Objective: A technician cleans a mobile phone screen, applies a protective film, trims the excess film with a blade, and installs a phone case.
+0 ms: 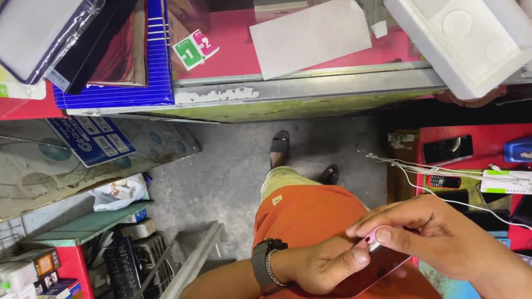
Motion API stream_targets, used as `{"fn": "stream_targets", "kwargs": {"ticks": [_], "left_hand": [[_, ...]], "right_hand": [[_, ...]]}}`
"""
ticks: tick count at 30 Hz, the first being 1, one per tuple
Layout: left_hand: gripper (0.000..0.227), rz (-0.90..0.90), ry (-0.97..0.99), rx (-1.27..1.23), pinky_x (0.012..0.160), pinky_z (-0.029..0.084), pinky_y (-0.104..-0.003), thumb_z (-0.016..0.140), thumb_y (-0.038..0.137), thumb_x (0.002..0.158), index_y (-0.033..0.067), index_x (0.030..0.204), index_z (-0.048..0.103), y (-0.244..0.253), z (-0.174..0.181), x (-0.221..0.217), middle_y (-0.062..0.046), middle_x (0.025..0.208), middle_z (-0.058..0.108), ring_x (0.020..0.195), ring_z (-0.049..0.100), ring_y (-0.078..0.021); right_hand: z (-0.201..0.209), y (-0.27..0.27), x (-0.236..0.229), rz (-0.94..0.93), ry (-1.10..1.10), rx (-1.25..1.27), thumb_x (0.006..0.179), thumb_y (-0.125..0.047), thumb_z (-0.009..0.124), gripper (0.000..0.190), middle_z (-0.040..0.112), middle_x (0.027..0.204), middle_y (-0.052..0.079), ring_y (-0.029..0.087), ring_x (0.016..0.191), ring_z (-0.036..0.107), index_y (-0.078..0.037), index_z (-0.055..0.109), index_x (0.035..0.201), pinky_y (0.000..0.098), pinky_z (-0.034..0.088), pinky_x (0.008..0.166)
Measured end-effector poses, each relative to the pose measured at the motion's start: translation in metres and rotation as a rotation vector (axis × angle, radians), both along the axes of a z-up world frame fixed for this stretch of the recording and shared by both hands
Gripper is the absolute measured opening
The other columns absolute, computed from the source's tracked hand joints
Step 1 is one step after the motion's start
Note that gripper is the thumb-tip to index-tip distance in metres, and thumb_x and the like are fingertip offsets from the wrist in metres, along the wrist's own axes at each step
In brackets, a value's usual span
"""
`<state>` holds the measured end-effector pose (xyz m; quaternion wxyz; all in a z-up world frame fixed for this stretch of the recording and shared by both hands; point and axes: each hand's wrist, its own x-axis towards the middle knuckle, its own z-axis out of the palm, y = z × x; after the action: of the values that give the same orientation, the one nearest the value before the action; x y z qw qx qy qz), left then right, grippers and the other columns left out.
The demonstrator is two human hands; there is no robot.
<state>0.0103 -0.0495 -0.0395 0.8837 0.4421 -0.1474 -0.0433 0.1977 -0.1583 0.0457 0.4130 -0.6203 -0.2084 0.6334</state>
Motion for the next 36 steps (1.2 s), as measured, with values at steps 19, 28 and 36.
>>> {"fn": "stream_targets", "kwargs": {"ticks": [19, 28, 36], "left_hand": [[0.046, -0.022, 0.184, 0.044, 0.077, 0.040, -0.026, 0.023, 0.045, 0.116, 0.0139, 0.090, 0.044, -0.006, -0.006, -0.011, 0.006, 0.086, 0.041, 0.078, 0.039, -0.0113], [0.043, 0.053, 0.177, 0.049, 0.079, 0.040, -0.027, 0.023, 0.045, 0.116, 0.0137, 0.091, 0.042, -0.007, -0.005, -0.012, 0.006, 0.087, 0.040, 0.079, 0.038, -0.0115], [0.042, 0.071, 0.211, 0.095, 0.071, 0.034, -0.027, 0.024, 0.042, 0.114, 0.0159, 0.084, 0.035, -0.003, -0.001, -0.009, 0.008, 0.082, 0.032, 0.074, 0.030, -0.0100]], "right_hand": [[0.009, 0.010, -0.001, 0.085, -0.123, -0.247, 0.082, -0.031, 0.075, 0.037, 0.107, 0.094, 0.003, 0.013, 0.089, 0.098, -0.011, 0.101, 0.099, 0.0295, 0.076, 0.079], [0.005, 0.011, -0.002, 0.164, -0.229, -0.176, 0.085, -0.037, 0.071, 0.038, 0.104, 0.088, -0.004, 0.006, 0.082, 0.093, -0.014, 0.099, 0.096, 0.0247, 0.070, 0.073], [0.002, 0.012, -0.003, 0.213, -0.328, -0.020, 0.091, -0.039, 0.065, 0.038, 0.099, 0.090, -0.006, 0.004, 0.081, 0.090, -0.015, 0.094, 0.096, 0.0231, 0.069, 0.071]]}}
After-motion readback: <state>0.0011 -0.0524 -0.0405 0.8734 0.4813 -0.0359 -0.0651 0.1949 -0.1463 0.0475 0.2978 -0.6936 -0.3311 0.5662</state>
